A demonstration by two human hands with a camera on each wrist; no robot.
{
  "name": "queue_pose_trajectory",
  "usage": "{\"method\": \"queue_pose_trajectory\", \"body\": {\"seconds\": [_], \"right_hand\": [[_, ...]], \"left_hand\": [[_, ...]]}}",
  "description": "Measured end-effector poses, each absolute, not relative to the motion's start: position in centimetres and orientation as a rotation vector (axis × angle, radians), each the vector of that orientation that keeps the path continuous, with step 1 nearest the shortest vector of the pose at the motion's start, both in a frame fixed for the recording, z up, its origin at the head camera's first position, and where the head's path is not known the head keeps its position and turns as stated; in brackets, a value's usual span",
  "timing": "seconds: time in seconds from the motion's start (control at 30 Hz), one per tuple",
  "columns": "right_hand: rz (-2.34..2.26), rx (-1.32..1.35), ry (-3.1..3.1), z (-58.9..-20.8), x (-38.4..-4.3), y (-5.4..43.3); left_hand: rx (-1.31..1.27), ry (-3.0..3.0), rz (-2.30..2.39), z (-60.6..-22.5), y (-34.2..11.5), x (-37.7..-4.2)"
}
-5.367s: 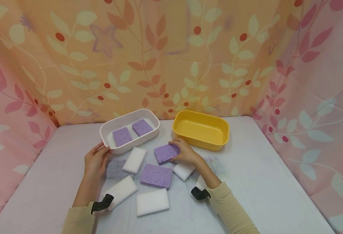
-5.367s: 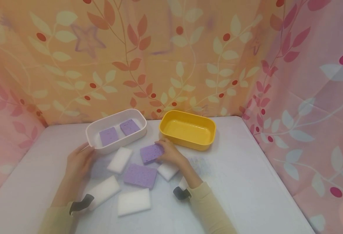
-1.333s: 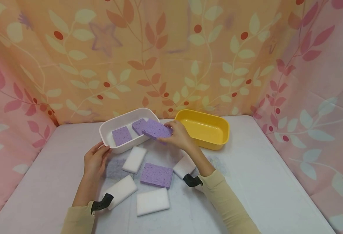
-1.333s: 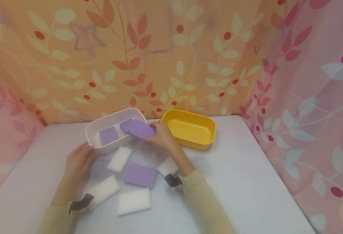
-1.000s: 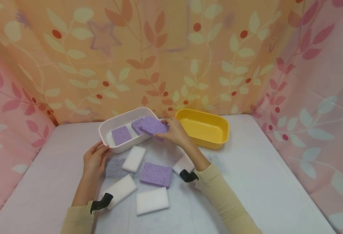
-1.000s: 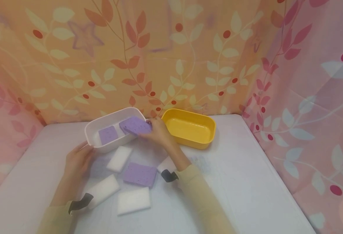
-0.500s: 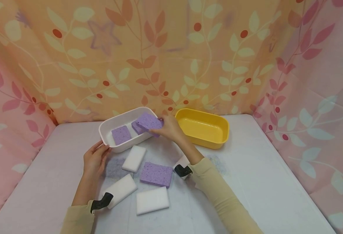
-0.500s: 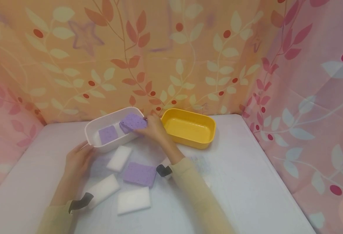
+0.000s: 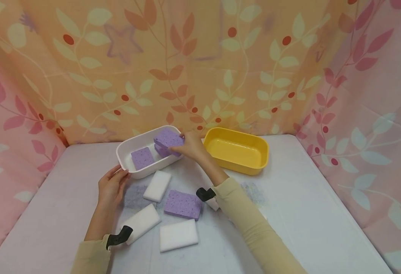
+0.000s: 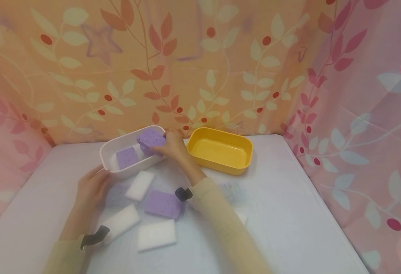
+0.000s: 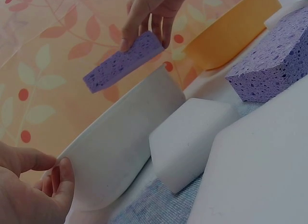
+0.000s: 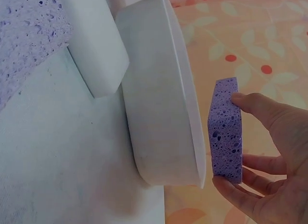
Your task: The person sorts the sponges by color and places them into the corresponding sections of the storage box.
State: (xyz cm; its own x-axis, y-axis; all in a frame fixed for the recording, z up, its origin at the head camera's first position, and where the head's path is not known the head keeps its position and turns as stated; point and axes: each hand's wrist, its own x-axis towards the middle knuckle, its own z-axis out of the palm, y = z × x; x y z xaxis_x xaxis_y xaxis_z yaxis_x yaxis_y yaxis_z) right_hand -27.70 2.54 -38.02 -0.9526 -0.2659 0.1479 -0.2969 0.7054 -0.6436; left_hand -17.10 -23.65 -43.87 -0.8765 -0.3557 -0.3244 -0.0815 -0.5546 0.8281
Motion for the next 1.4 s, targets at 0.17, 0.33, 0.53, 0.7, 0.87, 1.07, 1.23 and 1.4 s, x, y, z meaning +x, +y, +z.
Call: {"method": "queue_pose_trajectory", "body": {"seconds": [0.17, 0.33, 0.53, 0.7, 0.87, 1.07, 1.23, 1.4], "right_hand": [[1.043, 0.464, -2.858, -38.3, -28.3, 1.8], [1.03, 0.459, -2.855, -38.5, -28.8, 1.2], [1.071, 0.406, -2.88, -38.4, -29.2, 0.3], [1.054, 0.357, -2.916, -38.4, -29.6, -0.5], [1.052, 0.321, -2.92, -38.7, -29.8, -1.0], [1.027, 0.335, -2.905, -39.0, -29.8, -1.5], [0.984, 0.336, -2.9, -39.4, -29.9, -1.9], [0.935, 0.311, -2.909, -39.8, -30.0, -2.2]], "left_hand": [[0.697, -1.391, -2.541, -43.7, -23.5, -17.0], [0.674, -1.408, -2.533, -43.8, -23.5, -17.0], [0.666, -1.41, -2.522, -44.0, -23.6, -17.1], [0.679, -1.407, -2.528, -44.0, -23.7, -17.0], [0.681, -1.416, -2.534, -43.9, -23.7, -16.9], [0.687, -1.429, -2.529, -43.8, -23.7, -16.9], [0.695, -1.453, -2.529, -43.6, -23.6, -16.9], [0.675, -1.452, -2.513, -43.9, -23.6, -17.0]]}}
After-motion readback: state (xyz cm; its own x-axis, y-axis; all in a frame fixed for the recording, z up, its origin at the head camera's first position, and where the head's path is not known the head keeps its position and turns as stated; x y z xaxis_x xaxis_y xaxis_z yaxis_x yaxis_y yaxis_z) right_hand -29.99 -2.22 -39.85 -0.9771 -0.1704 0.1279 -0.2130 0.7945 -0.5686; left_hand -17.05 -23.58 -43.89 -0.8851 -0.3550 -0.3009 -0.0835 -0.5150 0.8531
